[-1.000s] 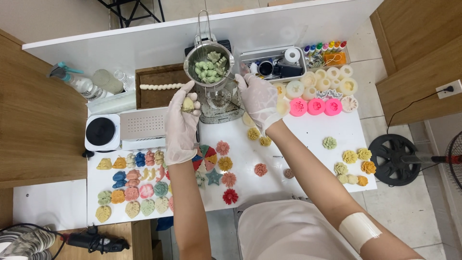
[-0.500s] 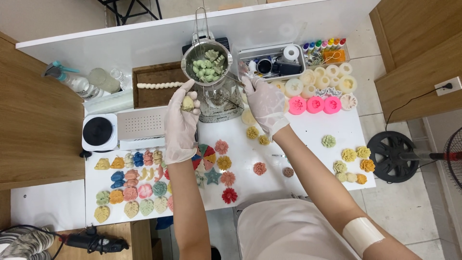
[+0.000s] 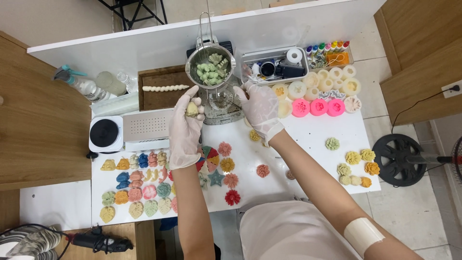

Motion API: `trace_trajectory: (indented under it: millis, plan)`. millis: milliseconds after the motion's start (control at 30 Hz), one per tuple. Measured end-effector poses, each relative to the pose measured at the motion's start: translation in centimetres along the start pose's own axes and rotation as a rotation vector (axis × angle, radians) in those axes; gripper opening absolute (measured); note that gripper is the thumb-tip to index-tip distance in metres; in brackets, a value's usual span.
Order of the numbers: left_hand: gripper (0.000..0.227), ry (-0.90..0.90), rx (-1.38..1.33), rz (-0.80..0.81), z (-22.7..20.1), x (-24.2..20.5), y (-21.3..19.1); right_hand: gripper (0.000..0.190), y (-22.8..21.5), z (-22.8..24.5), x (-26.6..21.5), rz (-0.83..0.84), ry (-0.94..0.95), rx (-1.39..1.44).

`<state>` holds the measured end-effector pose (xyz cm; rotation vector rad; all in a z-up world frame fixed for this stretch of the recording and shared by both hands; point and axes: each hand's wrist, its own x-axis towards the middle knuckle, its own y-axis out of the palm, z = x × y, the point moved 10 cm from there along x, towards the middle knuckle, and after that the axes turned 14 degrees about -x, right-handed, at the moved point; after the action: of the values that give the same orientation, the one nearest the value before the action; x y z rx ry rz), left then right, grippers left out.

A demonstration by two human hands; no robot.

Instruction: The recorder uses a carving tool to refine and shape the petals of decorative wax flowers at a production table.

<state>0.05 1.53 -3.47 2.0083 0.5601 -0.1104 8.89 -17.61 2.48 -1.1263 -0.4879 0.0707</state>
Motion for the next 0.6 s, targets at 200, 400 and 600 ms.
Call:
trace_trajectory:
  millis: [200,400,600]
  plan:
    - [0.037,-0.065,-0.148,0.068,1.1,-2.2,-0.6,0.025,-2.1,-2.2,-1.6,-0.036,-0.026,0.045]
    - [0.045,-0.12,-0.208,0.043,4.4,-8.4,2.7,0.023,0.8,-14.9,-8.1,0.173,0.015,0.073]
    - [0.045,-0.315,-0.288,-0.144,13.7,-12.1,-0.2,0.022,5.9,-27.7,-14.9,0.359,0.154,-0.179]
